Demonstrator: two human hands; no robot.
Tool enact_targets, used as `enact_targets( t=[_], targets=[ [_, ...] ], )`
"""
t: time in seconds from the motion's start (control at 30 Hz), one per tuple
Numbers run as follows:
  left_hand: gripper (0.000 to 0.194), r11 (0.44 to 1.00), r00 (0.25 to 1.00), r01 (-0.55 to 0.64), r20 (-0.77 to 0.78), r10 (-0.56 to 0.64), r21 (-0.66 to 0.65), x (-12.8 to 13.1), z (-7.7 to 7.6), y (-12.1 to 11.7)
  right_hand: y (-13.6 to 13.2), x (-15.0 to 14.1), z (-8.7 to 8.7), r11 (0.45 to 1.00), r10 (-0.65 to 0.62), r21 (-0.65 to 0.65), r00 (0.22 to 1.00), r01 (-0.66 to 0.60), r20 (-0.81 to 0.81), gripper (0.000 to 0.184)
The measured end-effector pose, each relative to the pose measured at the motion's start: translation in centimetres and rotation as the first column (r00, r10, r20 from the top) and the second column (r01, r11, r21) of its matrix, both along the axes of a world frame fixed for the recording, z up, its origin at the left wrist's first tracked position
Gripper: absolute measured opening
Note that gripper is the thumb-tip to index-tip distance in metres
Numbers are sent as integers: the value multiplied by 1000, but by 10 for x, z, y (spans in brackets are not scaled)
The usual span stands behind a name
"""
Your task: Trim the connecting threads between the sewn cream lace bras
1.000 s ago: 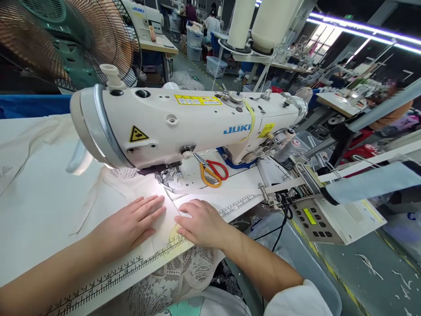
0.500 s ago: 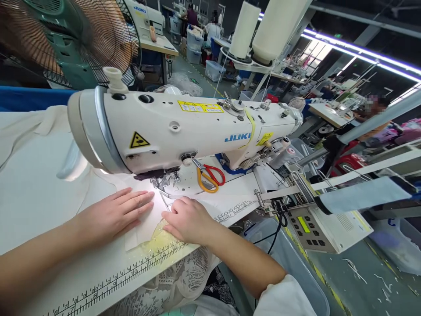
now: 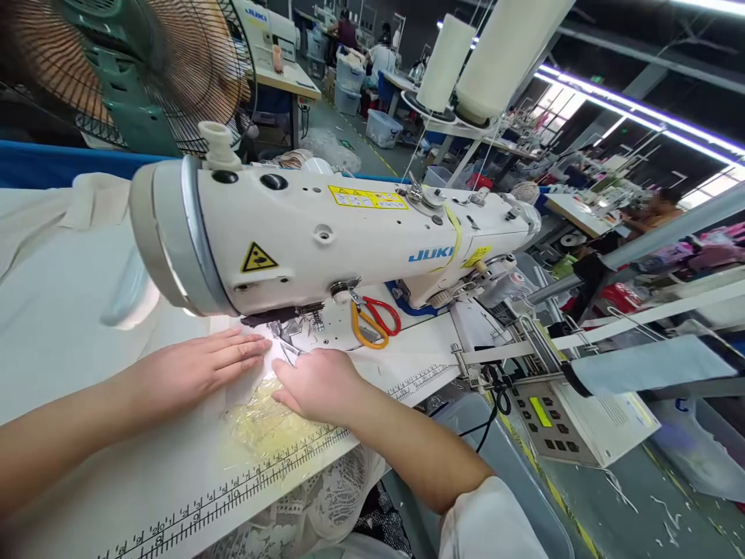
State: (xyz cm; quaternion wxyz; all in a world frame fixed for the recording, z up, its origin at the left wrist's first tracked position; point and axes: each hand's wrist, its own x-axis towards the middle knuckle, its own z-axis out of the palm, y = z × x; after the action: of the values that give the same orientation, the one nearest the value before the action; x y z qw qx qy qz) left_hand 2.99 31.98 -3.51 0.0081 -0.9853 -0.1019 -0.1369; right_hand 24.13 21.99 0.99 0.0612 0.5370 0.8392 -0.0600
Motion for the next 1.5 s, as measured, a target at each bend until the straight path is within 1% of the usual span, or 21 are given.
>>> enact_targets(
  t=[0.07,0.13,0.2,0.3,0.43,0.53,0.63,0.67,0.73,0.77,0.8,0.87,0.93,1.0,1.07,1.13,1.2,1.3,1.37,1.43,1.5],
  targets=[
    [41,1000,1000,10,-18,-10,-1,2,3,-1,3,-3,3,999,-16,-44,999,17,30,47],
    [37,1000,999,2,-47,-3,-31,4,10,-3,6,-7,4,997,-37,-68,998,40,50,51],
    [38,998,999,-8,-53,5,-60,6,16,-3,8,-11,5,994,-64,-83,996,70,69,53],
    [38,1000,999,7,-44,-8,-24,6,20,0,12,-17,9,986,-107,-119,989,119,103,58],
    [36,999,999,7,-54,-4,50,5,17,7,18,-26,14,969,-154,-174,980,175,125,64],
    [35,997,997,-35,-72,40,68,4,13,12,21,-32,16,961,-184,-184,975,205,123,66],
    [35,993,990,-84,-105,92,80,3,11,16,17,-33,20,954,-199,-206,974,219,111,65],
    [35,993,989,-87,-113,96,85,3,12,18,14,-30,23,956,-195,-207,977,210,89,60],
    [35,991,988,-86,-118,98,103,3,15,20,8,-18,29,962,-197,-188,980,200,35,44],
    [34,990,989,-86,-113,99,110,4,17,20,5,-8,31,963,-213,-169,977,212,12,36],
    [33,989,990,-87,-101,99,116,4,19,21,3,3,33,958,-252,-142,968,250,2,33],
    [31,988,993,-89,-62,97,124,4,22,23,3,29,34,922,-384,-61,924,383,1,31],
    [31,988,995,-93,-16,96,124,3,22,25,9,55,30,847,-530,40,848,530,-3,23],
    [31,984,992,-128,26,126,121,1,19,27,18,74,23,819,-573,73,819,569,38,20],
    [28,977,983,-181,60,176,111,-1,14,30,26,83,14,811,-584,62,808,581,79,20],
    [25,967,970,-233,88,225,99,-3,9,32,32,86,7,802,-596,46,796,595,100,18],
    [23,953,952,-292,118,281,84,-6,4,34,35,86,5,792,-609,38,787,609,97,18],
    [23,926,920,-375,147,364,48,-9,-1,35,36,83,11,798,-602,23,797,602,54,23],
    [28,906,896,-424,150,419,3,-11,-2,35,38,79,19,822,-570,-15,822,570,8,26],
    [35,885,874,-463,139,466,-54,-12,-3,34,41,73,26,852,-521,-80,853,517,-33,25],
    [36,866,863,-488,84,498,-109,-11,-1,35,47,66,31,879,-465,-151,883,452,-65,21]
  ],
)
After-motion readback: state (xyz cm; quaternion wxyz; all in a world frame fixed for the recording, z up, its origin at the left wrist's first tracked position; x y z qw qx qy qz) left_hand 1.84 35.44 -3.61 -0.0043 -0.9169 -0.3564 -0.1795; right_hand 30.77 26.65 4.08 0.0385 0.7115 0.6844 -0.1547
